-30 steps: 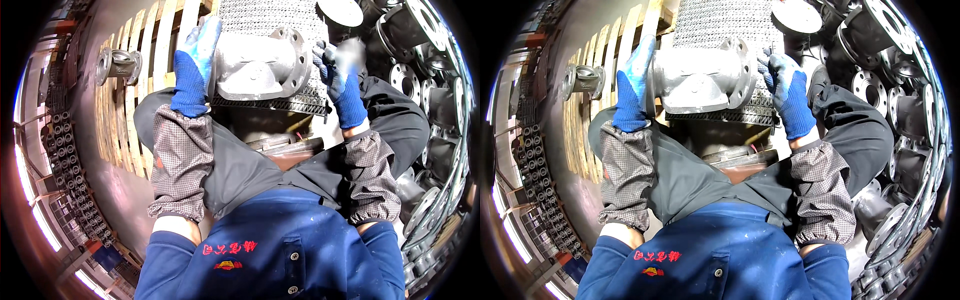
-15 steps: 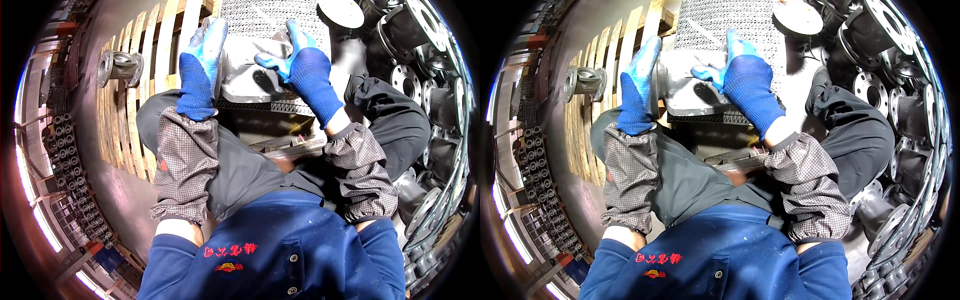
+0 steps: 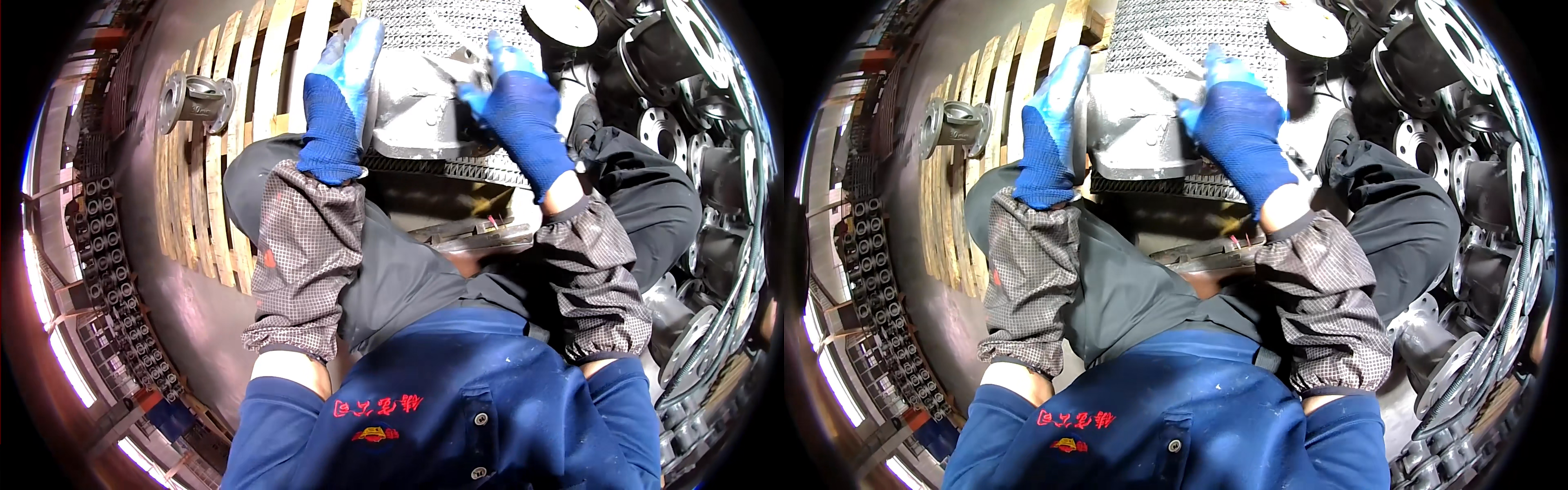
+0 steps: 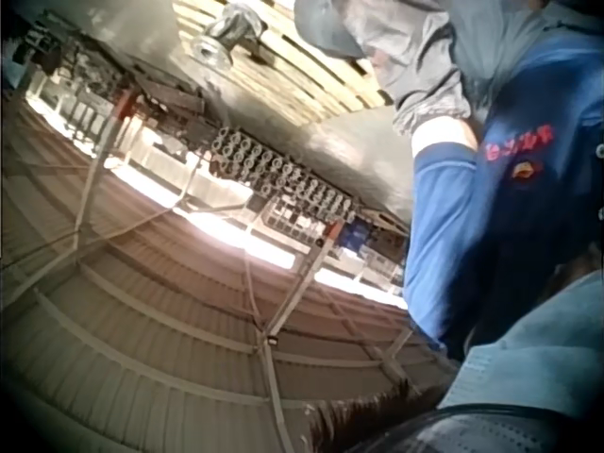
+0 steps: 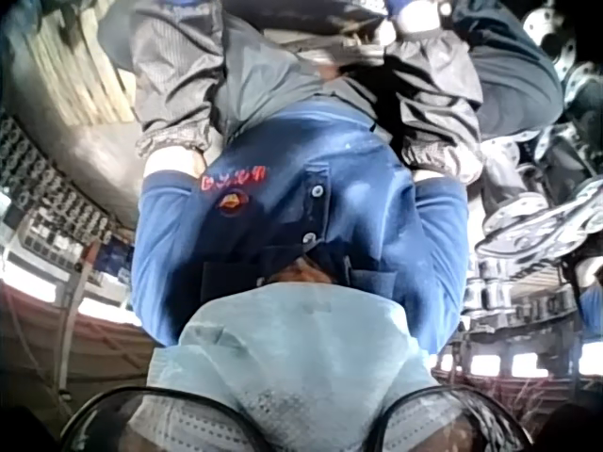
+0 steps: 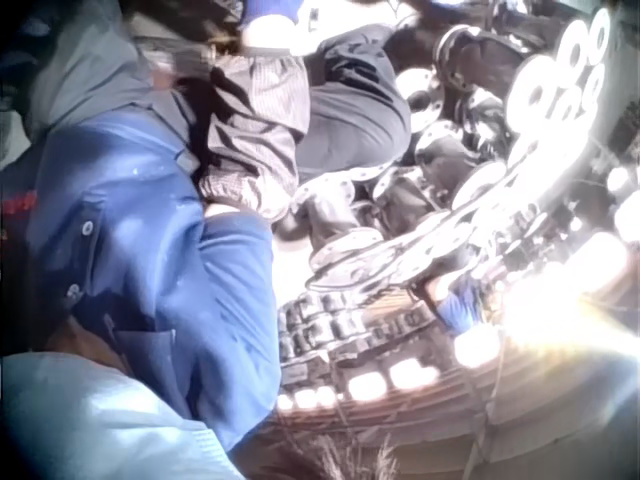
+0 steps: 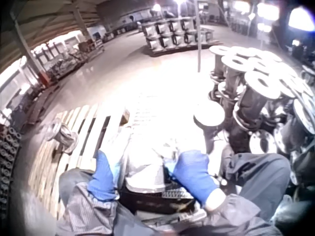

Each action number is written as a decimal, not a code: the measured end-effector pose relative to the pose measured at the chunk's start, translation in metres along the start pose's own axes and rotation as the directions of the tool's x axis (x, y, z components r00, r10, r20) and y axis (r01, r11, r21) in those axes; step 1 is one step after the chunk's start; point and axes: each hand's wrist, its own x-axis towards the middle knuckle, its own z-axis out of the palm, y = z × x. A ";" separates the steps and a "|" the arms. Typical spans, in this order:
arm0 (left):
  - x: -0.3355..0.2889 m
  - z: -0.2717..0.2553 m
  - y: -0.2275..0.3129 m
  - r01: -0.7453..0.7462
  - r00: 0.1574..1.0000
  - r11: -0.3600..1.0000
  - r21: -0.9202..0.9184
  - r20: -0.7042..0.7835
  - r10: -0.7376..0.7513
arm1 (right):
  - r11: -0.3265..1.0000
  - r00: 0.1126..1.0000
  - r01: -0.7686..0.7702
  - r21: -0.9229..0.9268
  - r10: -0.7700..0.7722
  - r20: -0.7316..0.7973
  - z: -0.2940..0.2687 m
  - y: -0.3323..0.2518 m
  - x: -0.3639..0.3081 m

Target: The person holds a metal pipe fitting and uses a small tool to scrape and clean the interior and exterior surfaces. The person turns the part over several times to reach different areas and moves it onto a wooden pallet when finished.

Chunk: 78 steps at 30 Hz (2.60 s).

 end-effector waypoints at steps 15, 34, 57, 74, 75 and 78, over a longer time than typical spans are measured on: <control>-0.013 -0.018 0.028 -0.258 0.931 0.890 0.375 0.342 0.126 | 0.842 0.907 0.404 0.358 -0.319 -0.275 -0.020 -0.018 -0.031; 0.018 -0.024 -0.051 -0.618 0.759 0.581 0.530 0.596 0.262 | 0.508 0.999 0.018 0.861 0.029 -0.037 -0.005 0.062 -0.049; -0.027 0.102 0.039 0.071 0.859 0.995 0.073 0.502 -0.098 | 0.742 0.947 0.076 0.667 0.156 -0.282 -0.018 0.150 -0.057; -0.013 0.085 0.017 -0.069 0.881 0.994 0.085 0.473 0.020 | 0.886 0.877 0.462 -0.043 -0.464 -0.128 -0.118 0.113 -0.123; -0.014 0.084 0.019 -0.045 0.881 0.995 0.085 0.473 0.000 | 0.885 0.878 0.464 -0.044 -0.466 -0.111 -0.117 0.112 -0.122; -0.015 0.084 0.025 0.019 0.882 0.992 0.123 0.466 -0.074 | 0.877 0.872 0.478 -0.044 -0.480 -0.094 -0.117 0.111 -0.120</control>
